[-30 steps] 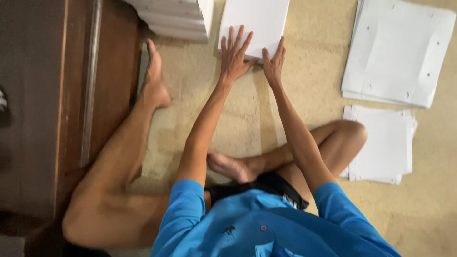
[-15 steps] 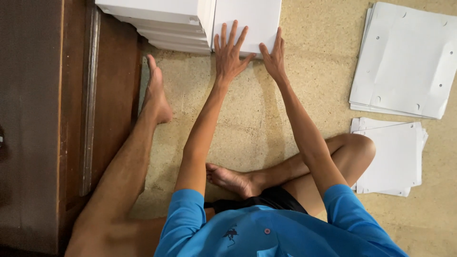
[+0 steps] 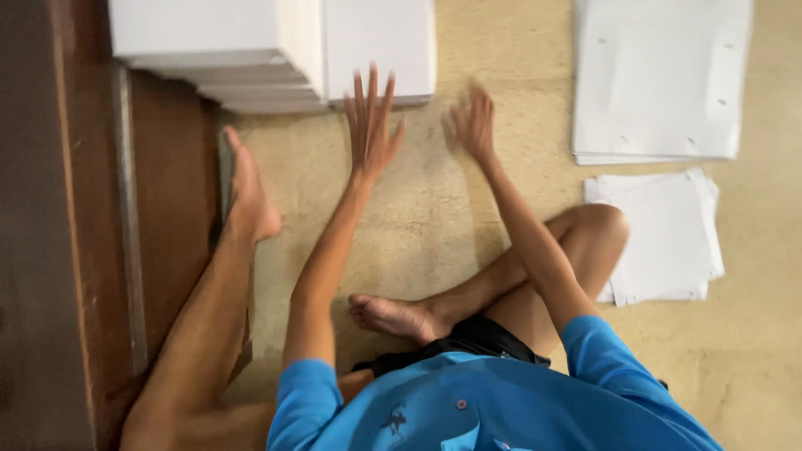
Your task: The person picks up a flat cardboard sheet from a stack, folds the sides upward, and tucks in the tabs to form a small white box, then places it on a finished stack.
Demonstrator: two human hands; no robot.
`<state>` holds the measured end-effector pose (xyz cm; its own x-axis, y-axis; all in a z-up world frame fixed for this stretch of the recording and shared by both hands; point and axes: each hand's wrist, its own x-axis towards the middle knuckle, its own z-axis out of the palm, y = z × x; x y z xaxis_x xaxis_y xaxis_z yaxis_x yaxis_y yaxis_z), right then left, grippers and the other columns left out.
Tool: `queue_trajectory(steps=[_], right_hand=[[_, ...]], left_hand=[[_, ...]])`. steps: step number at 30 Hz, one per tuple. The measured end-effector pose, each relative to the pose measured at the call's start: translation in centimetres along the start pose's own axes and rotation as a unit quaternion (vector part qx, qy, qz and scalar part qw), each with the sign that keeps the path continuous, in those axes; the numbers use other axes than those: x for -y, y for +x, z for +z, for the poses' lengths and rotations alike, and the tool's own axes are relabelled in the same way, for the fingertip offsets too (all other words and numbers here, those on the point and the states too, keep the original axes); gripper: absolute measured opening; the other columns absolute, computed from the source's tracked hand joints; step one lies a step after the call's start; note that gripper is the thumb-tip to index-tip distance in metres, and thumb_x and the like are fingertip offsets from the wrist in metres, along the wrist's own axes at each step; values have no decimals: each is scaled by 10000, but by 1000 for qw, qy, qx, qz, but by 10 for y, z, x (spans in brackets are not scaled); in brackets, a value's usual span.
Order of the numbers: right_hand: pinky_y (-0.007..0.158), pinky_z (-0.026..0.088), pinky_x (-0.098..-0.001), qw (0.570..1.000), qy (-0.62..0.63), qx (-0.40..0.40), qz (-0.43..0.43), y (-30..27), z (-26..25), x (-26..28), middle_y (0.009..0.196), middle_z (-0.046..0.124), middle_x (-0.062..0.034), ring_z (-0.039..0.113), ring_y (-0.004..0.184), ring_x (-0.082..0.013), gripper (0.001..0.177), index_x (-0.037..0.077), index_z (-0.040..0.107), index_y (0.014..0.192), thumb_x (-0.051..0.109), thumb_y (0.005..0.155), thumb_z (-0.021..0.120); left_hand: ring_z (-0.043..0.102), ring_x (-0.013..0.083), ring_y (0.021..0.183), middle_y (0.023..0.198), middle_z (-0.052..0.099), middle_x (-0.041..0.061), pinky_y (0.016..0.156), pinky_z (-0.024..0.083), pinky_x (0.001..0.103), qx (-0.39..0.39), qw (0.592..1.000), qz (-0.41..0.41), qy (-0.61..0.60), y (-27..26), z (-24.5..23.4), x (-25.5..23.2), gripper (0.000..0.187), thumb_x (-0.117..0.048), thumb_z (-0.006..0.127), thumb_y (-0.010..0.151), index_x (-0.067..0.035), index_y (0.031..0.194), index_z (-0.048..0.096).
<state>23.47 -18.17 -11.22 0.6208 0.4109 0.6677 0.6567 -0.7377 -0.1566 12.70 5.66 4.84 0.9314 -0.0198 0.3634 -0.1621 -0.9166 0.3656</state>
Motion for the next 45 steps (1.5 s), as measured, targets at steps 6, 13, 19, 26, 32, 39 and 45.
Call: queue_trajectory(steps=[6,13,19,26,32,39,45], right_hand=[[1132,203,-617,975,67,191,96,-54,-107,51,1612,259,-132,218,1477,-379,593,150,370,1539,353,1003,520],[1134,220,-643,974,29,214,67,-85,-118,64,1607,218,-216,195,1468,-459,801,85,304,1548,480,911,586],[1147,175,-657,952,72,296,35,-102,-131,56,1636,83,-227,55,1495,-476,962,139,177,1588,660,861,531],[1154,224,-617,880,237,402,94,-113,-117,17,1584,290,-97,142,1502,-367,688,268,449,1470,540,873,657],[995,449,-549,823,402,321,241,-59,-220,-51,1153,680,-223,605,1153,-410,354,27,632,1243,173,921,627],[1050,269,-718,923,59,246,288,-106,-222,-195,1396,480,15,379,1376,-331,505,331,582,1302,348,812,704],[1103,138,-762,897,-34,279,342,-103,-268,-227,1650,130,-59,104,1487,-430,988,317,398,1510,514,641,825]], left_hand=[[142,407,1495,1631,220,102,1159,209,622,173,985,-11,19,-111,46,-46,723,-527,548,951,-183,1550,335],[43,406,1507,1653,118,119,1171,133,636,193,981,0,15,-118,55,-52,739,-452,545,981,-154,1579,231],[97,453,1482,1600,204,185,1142,134,677,153,987,-38,12,-111,70,-67,691,-321,584,928,-61,1511,318],[426,296,1207,1149,395,53,1019,355,535,158,986,-27,42,-68,113,-72,448,-425,671,881,-130,1136,450],[432,348,1252,1237,417,126,1003,418,572,205,977,44,-40,-4,134,-126,564,-346,738,868,-89,1269,434],[393,453,1306,1323,378,199,1028,413,656,237,952,161,-111,71,165,-222,764,-328,830,776,-60,1346,398],[233,543,1408,1564,186,279,1114,307,680,277,937,174,-126,97,221,-279,1169,-460,890,647,-57,1534,245]])
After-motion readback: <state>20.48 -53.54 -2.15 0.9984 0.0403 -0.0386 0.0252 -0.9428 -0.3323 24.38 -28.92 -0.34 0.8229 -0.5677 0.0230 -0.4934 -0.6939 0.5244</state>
